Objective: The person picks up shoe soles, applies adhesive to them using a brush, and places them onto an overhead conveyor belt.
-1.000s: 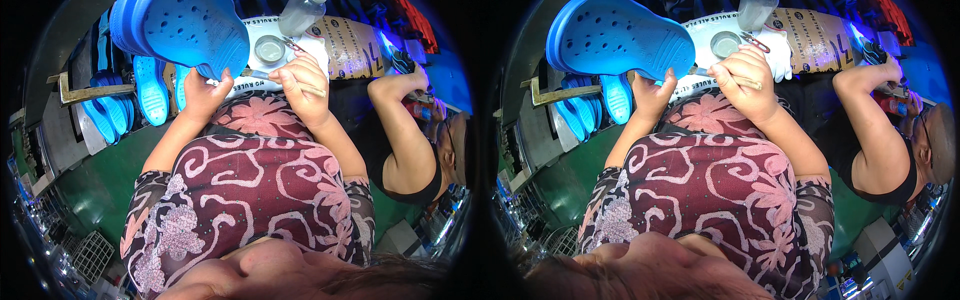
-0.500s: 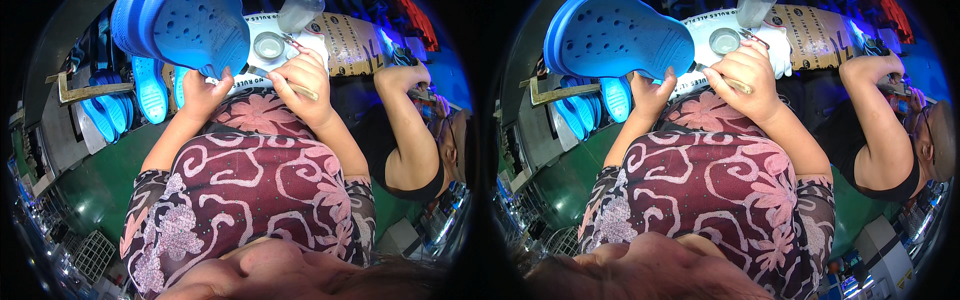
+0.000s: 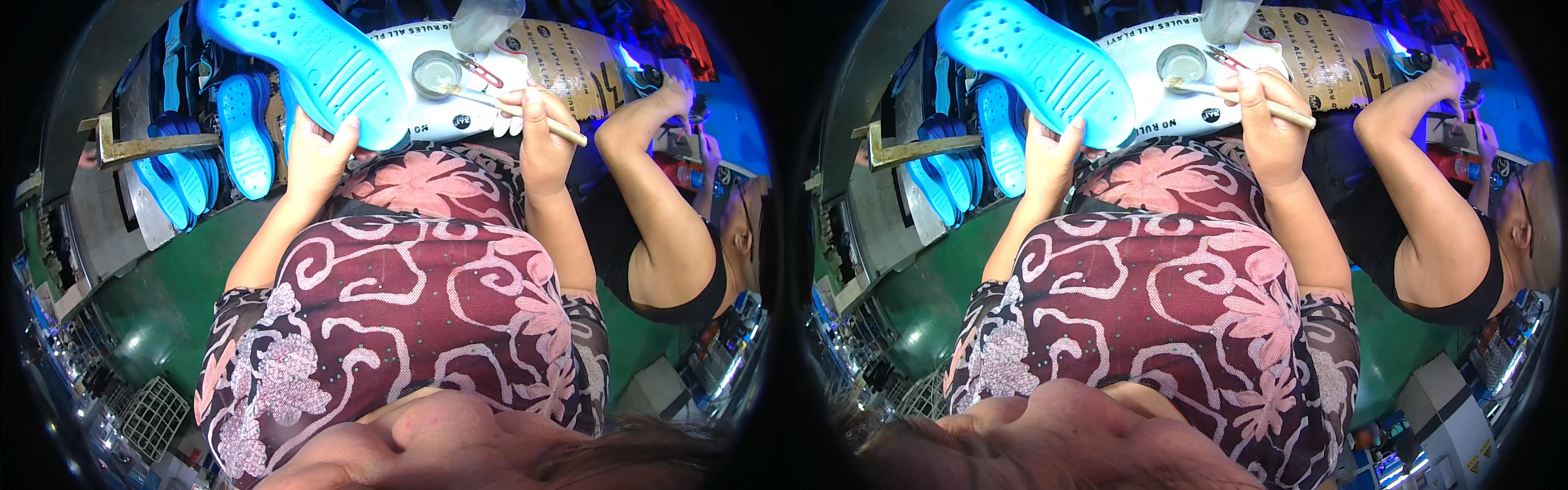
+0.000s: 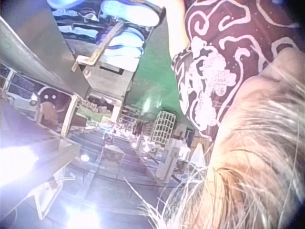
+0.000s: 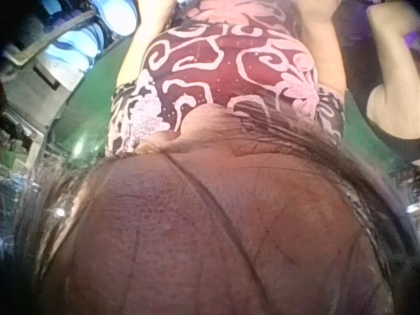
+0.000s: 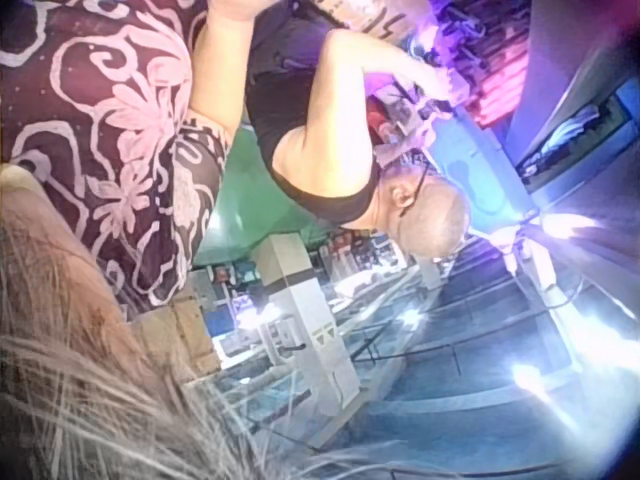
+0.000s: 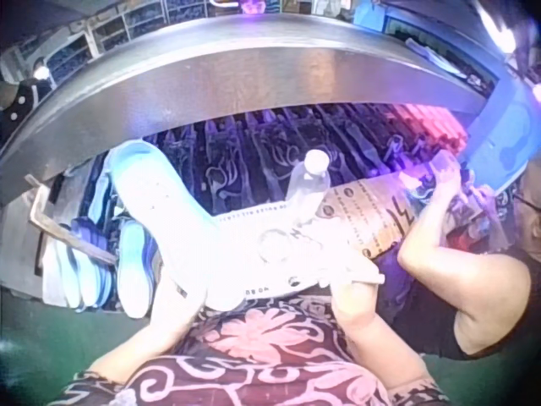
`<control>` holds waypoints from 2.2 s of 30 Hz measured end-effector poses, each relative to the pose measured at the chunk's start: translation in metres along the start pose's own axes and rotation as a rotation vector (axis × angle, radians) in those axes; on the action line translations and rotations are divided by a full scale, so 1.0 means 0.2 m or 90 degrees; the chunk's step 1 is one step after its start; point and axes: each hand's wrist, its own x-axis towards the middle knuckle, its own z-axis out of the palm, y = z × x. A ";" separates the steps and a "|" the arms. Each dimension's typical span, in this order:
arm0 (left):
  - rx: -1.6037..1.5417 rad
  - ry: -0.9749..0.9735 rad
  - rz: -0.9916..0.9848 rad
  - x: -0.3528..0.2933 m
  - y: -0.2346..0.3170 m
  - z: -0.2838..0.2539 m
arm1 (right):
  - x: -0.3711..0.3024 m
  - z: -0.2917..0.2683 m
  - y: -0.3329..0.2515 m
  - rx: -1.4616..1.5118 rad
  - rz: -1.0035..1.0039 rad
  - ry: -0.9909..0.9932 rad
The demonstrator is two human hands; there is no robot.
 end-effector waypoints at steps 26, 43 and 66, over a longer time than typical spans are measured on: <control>-0.510 0.000 -0.425 0.15 -0.09 -0.16 | -0.05 0.05 0.13 0.112 0.192 0.079; 0.210 0.094 0.083 0.24 -0.31 -0.35 | -0.05 0.05 0.15 0.096 0.196 0.072; 0.623 -0.176 0.211 0.18 -0.35 -0.30 | -0.06 0.05 0.21 0.135 0.199 0.063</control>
